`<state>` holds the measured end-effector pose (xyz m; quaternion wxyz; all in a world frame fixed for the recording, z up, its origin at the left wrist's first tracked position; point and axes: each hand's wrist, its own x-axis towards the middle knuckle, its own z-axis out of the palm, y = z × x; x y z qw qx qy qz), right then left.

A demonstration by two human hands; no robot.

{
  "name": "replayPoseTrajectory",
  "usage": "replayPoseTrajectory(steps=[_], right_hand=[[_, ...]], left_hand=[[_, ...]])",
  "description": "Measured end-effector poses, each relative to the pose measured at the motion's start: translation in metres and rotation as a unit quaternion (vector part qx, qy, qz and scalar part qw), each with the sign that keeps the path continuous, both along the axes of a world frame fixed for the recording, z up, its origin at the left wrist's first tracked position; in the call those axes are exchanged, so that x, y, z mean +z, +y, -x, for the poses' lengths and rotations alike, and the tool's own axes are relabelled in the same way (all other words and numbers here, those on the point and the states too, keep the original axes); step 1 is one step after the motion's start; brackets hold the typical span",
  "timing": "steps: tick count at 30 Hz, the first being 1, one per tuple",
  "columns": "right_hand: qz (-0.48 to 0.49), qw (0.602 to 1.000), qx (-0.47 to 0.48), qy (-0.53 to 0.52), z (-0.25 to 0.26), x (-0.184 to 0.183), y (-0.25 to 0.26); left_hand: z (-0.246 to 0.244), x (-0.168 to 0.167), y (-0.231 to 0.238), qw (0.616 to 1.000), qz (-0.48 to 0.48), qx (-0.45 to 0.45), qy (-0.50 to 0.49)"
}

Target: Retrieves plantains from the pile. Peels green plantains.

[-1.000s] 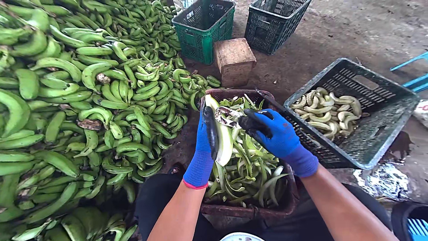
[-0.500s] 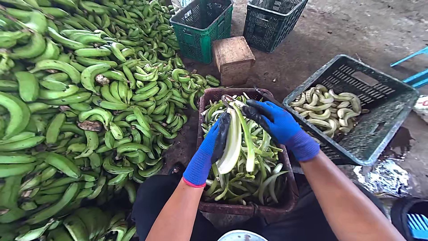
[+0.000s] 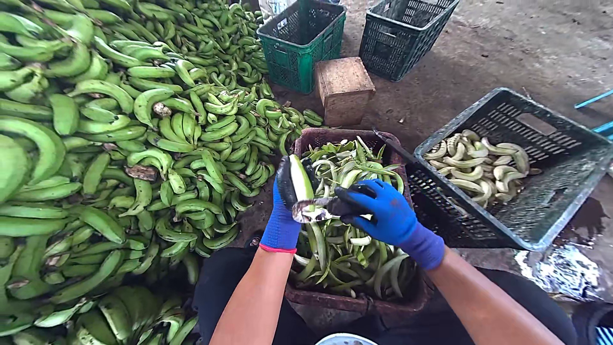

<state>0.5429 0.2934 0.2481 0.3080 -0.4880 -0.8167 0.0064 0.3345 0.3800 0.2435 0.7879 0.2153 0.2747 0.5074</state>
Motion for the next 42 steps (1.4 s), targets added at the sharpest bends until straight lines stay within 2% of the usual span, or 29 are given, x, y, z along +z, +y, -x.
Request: replayPoseTrajectory(steps=[3,6,8,10,13,17,19,21,23,25,27,28,29,32,34,36,38,39,40,42], right_hand=[[-0.044,0.999,-0.021,-0.022,0.003,0.003,0.000],[0.037,0.996,-0.077,0.005,0.006,0.013,0.002],[0.104,0.987,-0.117,0.024,0.002,0.022,0.006],[0.119,0.984,-0.129,0.031,-0.008,0.023,0.008],[0.073,0.992,-0.096,0.030,-0.018,0.021,0.007],[0.042,0.999,0.000,-0.002,-0.016,0.018,-0.001],[0.025,0.999,0.000,-0.020,-0.013,0.017,-0.002],[0.029,0.999,-0.026,-0.017,-0.015,0.020,0.001],[0.051,0.996,-0.075,0.008,-0.024,0.026,0.007],[0.120,0.983,-0.128,0.053,-0.033,0.037,0.013],[0.194,0.962,-0.164,0.100,-0.040,0.044,0.019],[0.205,0.957,-0.169,0.115,-0.042,0.043,0.020],[0.207,0.957,-0.164,0.122,-0.042,0.041,0.019],[0.178,0.974,-0.108,0.089,-0.032,0.031,0.007],[0.135,0.988,-0.063,0.032,-0.026,0.025,0.000],[0.189,0.980,-0.063,-0.009,-0.031,0.028,-0.004],[0.321,0.939,-0.116,-0.040,-0.045,0.043,-0.003],[0.357,0.920,-0.145,-0.064,-0.052,0.048,-0.002],[0.364,0.915,-0.159,-0.064,-0.056,0.051,-0.002],[0.314,0.937,-0.149,-0.019,-0.054,0.049,-0.008]], left_hand=[[0.002,-0.003,0.003,0.999,-0.028,0.021,-0.040],[-0.014,0.015,-0.007,0.998,-0.032,0.055,-0.004],[-0.022,0.025,-0.017,0.995,-0.073,0.055,0.041],[-0.026,0.033,-0.023,0.990,-0.080,0.052,0.107],[-0.025,0.034,-0.023,0.988,-0.051,0.018,0.143],[-0.017,0.022,-0.012,0.998,-0.015,-0.020,0.066],[-0.015,0.025,-0.011,0.998,-0.013,-0.006,0.068],[-0.017,0.030,-0.015,0.993,-0.044,0.000,0.112],[-0.020,0.034,-0.024,0.978,-0.095,-0.019,0.185],[-0.025,0.041,-0.031,0.952,-0.140,-0.080,0.259],[-0.027,0.043,-0.034,0.934,-0.174,-0.172,0.260],[-0.028,0.041,-0.033,0.933,-0.169,-0.190,0.256],[-0.028,0.037,-0.031,0.940,-0.147,-0.185,0.247],[-0.019,0.019,-0.021,0.969,-0.050,-0.084,0.226],[-0.007,0.007,-0.017,0.963,-0.083,-0.043,0.255],[-0.002,0.008,-0.014,0.942,-0.108,-0.033,0.316],[0.001,0.007,-0.010,0.931,-0.116,-0.029,0.344],[0.002,0.006,-0.007,0.933,-0.111,-0.026,0.341],[0.004,0.004,-0.005,0.938,-0.108,-0.026,0.329],[0.002,0.003,-0.005,0.949,-0.099,-0.029,0.298]])
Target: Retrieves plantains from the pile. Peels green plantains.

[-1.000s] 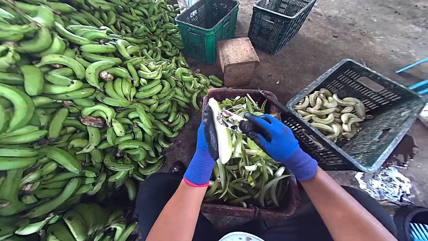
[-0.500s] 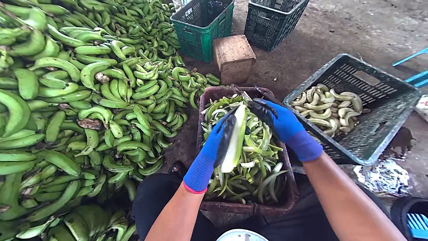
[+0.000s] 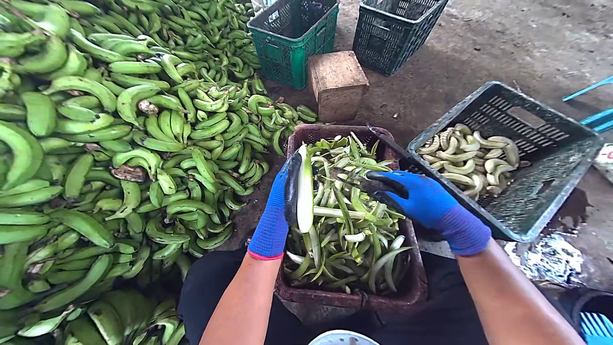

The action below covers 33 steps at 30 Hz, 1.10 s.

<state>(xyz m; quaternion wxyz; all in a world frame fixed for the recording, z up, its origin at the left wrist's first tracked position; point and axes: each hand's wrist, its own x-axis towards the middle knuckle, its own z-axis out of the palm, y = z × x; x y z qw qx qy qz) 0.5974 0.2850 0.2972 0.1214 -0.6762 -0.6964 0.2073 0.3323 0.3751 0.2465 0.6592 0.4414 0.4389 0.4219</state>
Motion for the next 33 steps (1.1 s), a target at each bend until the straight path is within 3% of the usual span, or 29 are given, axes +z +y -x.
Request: replayPoseTrajectory(steps=[3,5,9,12,16,20,23,25,27,30,33], right_hand=[[-0.151,0.986,0.057,0.034,0.020,-0.017,-0.003],[-0.196,0.978,0.072,0.023,0.029,-0.024,0.002],[-0.107,0.994,-0.021,0.026,0.014,-0.014,0.020],[-0.079,0.994,-0.063,0.036,0.007,-0.010,0.023],[-0.160,0.985,0.045,0.036,0.015,-0.025,0.008],[-0.268,0.947,0.177,0.001,0.027,-0.039,-0.003],[-0.315,0.927,0.202,-0.017,0.029,-0.038,-0.005],[-0.312,0.930,0.191,-0.021,0.029,-0.035,-0.003],[-0.281,0.947,0.157,-0.008,0.030,-0.031,-0.001],[-0.168,0.984,0.042,0.046,0.024,-0.022,0.010],[-0.107,0.990,-0.057,0.075,0.011,-0.020,0.024]], left_hand=[[-0.003,0.003,-0.007,1.000,-0.010,-0.018,-0.005],[-0.010,0.007,-0.012,0.999,-0.022,-0.035,0.010],[-0.021,0.027,-0.022,0.989,-0.051,-0.119,0.073],[-0.023,0.026,-0.019,0.989,-0.036,-0.138,0.039],[-0.010,0.005,-0.013,0.998,0.036,-0.025,-0.050],[-0.003,0.004,-0.001,0.981,0.108,-0.025,-0.162],[-0.002,0.008,0.002,0.963,0.139,-0.033,-0.228],[-0.005,0.012,-0.001,0.969,0.127,-0.019,-0.209],[-0.015,0.018,-0.009,0.989,0.081,0.003,-0.121],[-0.024,0.024,-0.028,0.999,-0.029,-0.043,0.009],[-0.029,0.036,-0.031,0.995,-0.026,-0.093,0.037]])
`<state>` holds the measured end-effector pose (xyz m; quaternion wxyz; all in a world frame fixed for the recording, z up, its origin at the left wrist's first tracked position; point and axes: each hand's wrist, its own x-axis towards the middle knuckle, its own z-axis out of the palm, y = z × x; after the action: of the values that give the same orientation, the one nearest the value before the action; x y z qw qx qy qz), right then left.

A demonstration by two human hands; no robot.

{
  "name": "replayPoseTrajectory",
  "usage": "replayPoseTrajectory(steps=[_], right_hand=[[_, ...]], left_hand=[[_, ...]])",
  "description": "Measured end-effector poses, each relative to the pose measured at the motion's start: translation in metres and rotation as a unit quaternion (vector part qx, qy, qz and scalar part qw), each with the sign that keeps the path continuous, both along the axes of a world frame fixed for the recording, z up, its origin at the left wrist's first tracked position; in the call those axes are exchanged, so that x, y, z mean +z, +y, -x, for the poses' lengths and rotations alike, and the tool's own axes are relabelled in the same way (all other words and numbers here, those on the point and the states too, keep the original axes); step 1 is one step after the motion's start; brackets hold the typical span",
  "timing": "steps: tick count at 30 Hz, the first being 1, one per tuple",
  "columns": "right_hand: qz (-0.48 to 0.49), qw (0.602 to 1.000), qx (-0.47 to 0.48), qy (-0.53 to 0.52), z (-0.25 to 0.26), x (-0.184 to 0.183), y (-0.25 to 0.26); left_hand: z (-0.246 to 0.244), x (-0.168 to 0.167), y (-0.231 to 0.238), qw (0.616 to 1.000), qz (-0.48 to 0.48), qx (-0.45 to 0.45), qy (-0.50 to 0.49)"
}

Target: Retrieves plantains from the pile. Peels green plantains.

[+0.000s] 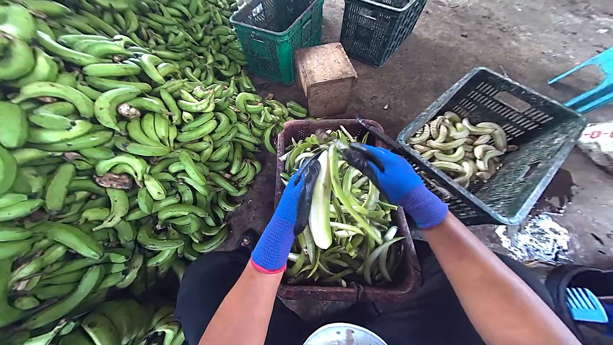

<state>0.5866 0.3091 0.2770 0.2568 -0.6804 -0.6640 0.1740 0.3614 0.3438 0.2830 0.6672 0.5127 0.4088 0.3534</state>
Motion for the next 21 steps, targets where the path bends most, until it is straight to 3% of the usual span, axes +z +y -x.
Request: replayPoseTrajectory(steps=[3,7,9,12,15,18,21], right_hand=[[-0.019,0.999,0.020,0.023,-0.007,-0.003,-0.004],[-0.103,0.971,0.209,-0.054,0.000,-0.012,-0.026],[-0.122,0.959,0.245,-0.080,0.009,-0.013,-0.028],[-0.126,0.971,0.191,-0.067,0.011,-0.011,-0.016],[-0.067,0.995,0.064,-0.020,-0.008,0.000,0.002],[-0.027,0.990,-0.047,0.131,-0.024,0.004,0.013],[-0.052,0.975,-0.032,0.214,0.009,0.010,-0.001]], left_hand=[[0.008,-0.008,0.015,0.999,0.020,0.022,-0.039],[0.024,-0.030,0.033,0.980,0.078,0.088,-0.158],[0.023,-0.031,0.031,0.982,0.077,0.085,-0.151],[0.013,-0.017,0.012,0.994,0.039,0.048,-0.088],[0.010,-0.006,0.003,0.998,-0.015,0.026,-0.051],[0.011,-0.006,0.010,0.994,-0.089,0.057,0.018],[0.005,-0.013,0.014,0.991,-0.087,0.101,0.026]])
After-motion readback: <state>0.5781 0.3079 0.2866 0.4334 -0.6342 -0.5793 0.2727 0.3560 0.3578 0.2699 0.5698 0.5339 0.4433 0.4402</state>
